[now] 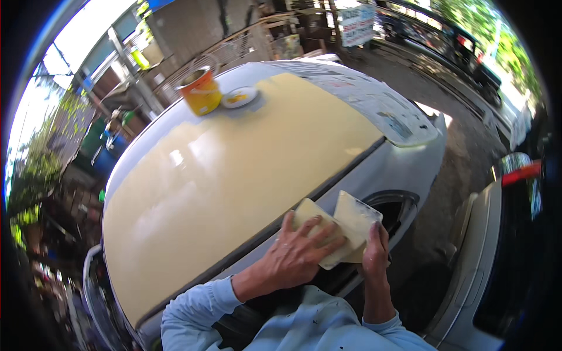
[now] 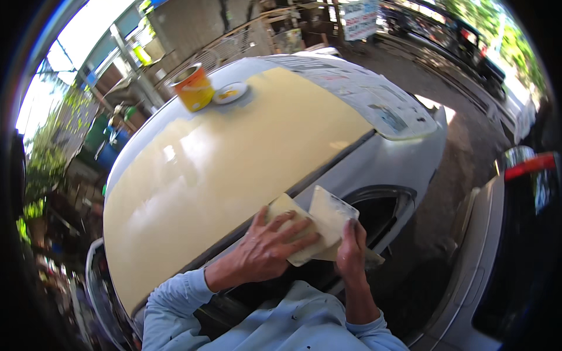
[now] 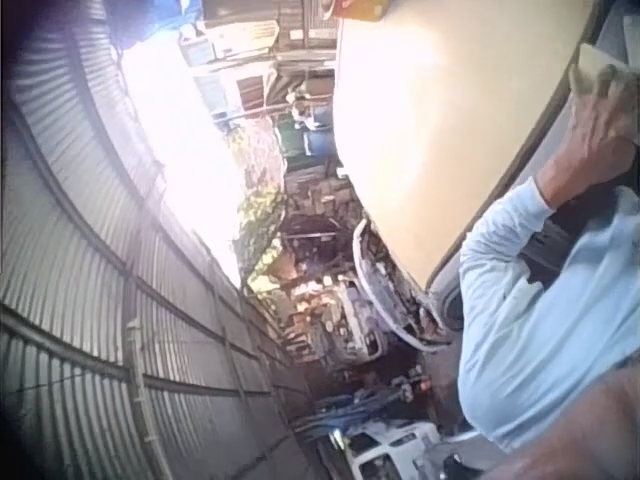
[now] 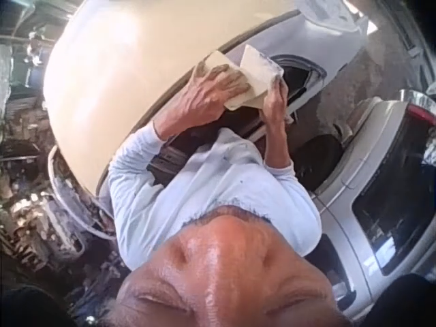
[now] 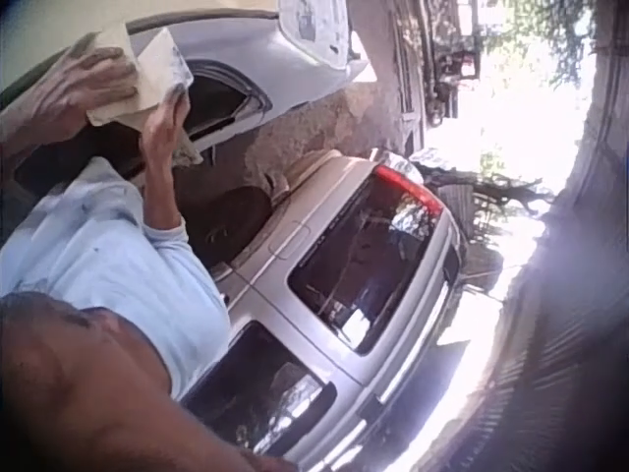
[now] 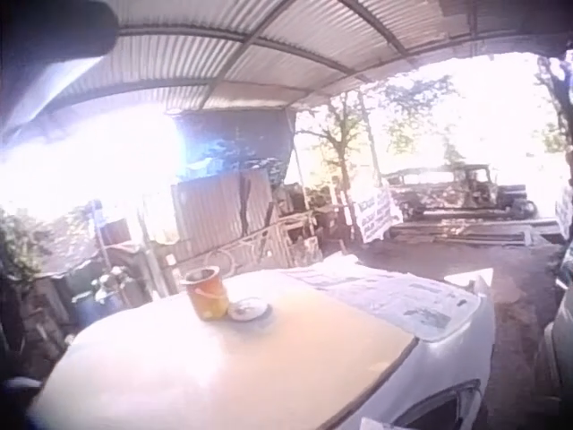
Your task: Apply and smooth body filler on a car roof using spatulas.
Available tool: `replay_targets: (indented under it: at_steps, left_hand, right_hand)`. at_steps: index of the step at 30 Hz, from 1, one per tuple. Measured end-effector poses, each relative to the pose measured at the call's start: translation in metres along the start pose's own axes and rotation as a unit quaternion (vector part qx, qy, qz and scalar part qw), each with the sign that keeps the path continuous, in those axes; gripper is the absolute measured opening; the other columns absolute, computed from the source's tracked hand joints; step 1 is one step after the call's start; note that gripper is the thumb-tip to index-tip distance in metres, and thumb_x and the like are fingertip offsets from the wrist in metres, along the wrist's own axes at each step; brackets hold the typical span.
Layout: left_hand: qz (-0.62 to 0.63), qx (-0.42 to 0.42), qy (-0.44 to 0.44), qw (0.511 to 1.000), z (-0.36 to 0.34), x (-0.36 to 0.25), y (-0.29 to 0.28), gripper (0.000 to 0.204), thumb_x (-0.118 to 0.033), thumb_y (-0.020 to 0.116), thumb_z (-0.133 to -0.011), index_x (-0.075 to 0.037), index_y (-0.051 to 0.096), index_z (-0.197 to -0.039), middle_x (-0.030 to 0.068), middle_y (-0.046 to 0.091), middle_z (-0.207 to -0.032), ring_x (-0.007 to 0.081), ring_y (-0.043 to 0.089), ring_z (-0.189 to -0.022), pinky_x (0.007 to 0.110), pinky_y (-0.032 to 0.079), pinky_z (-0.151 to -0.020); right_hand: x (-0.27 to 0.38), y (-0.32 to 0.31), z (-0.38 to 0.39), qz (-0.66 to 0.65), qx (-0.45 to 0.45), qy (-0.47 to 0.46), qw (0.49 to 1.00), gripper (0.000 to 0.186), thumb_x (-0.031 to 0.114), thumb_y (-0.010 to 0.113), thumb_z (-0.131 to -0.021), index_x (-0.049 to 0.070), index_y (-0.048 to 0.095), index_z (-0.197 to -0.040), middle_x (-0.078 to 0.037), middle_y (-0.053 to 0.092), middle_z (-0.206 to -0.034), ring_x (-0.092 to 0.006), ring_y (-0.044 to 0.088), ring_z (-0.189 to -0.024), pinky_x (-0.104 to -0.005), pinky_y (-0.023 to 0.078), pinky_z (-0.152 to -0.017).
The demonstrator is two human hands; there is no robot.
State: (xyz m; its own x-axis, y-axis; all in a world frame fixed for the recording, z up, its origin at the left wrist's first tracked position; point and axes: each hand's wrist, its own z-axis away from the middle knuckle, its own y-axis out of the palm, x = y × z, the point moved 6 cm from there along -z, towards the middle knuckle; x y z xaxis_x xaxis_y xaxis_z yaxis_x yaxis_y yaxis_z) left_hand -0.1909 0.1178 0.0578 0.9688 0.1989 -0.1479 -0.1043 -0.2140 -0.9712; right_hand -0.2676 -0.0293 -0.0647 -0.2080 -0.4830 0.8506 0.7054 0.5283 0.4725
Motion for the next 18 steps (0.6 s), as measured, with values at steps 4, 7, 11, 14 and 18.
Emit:
replay_targets:
  at_steps: [4,7,11,14,18]
  left_hand:
    - [0.027,-0.022,-0.003,0.999,0.035,-0.026,0.007,0.056,-0.015,0.072,-0.073,-0.021,0.064,-0.128,0.0066,0.053,-0.137,0.0305,0.051,-0.129,0.069,0.037,-0.101]
    - [0.026,-0.038,-0.043,0.998,0.068,-0.038,0.002,0.057,-0.016,0.074,-0.072,-0.022,0.063,-0.128,0.0057,0.054,-0.134,0.0297,0.05,-0.128,0.07,0.037,-0.1]
    - [0.123,-0.099,-0.128,0.979,0.124,-0.043,-0.011,0.051,-0.014,0.072,-0.078,-0.02,0.063,-0.128,0.0067,0.054,-0.134,0.0305,0.05,-0.129,0.063,0.036,-0.103]
    - [0.217,-0.284,-0.13,0.925,0.169,-0.049,-0.034,0.053,-0.004,0.066,-0.086,-0.018,0.06,-0.137,0.0144,0.048,-0.145,0.0364,0.047,-0.134,0.054,0.036,-0.108]
    - [0.195,-0.416,-0.118,0.88,0.203,-0.076,-0.041,0.059,-0.009,0.074,-0.083,-0.023,0.061,-0.138,0.0181,0.04,-0.154,0.0463,0.036,-0.143,0.059,0.03,-0.118]
  right_hand:
    - [0.007,-0.011,0.013,0.06,0.043,-0.024,0.997,0.056,0.04,0.044,-0.11,-0.004,0.04,-0.145,-0.02,0.053,-0.137,-0.0259,0.057,-0.122,-0.0378,0.048,-0.102]
    - [0.023,0.001,0.023,0.319,0.104,-0.256,0.907,0.066,0.031,0.062,-0.1,-0.006,0.037,-0.149,-0.025,0.045,-0.143,-0.0335,0.053,-0.128,-0.0428,0.045,-0.107]
    - [0.028,0.01,0.015,0.198,0.112,-0.273,0.935,0.074,0.008,0.068,-0.088,-0.006,0.034,-0.152,-0.033,0.044,-0.141,-0.0484,0.051,-0.127,-0.0522,0.042,-0.109]
    - [0.038,0.045,0.058,0.42,0.194,-0.528,0.712,0.075,0.018,0.072,-0.09,-0.007,0.036,-0.151,-0.033,0.05,-0.135,-0.0483,0.053,-0.125,-0.0538,0.043,-0.107]
    - [-0.027,0.081,0.105,0.122,0.447,-0.13,0.877,0.061,0.03,0.054,-0.103,-0.007,0.036,-0.149,-0.029,0.052,-0.137,-0.0415,0.056,-0.126,-0.0505,0.047,-0.106]
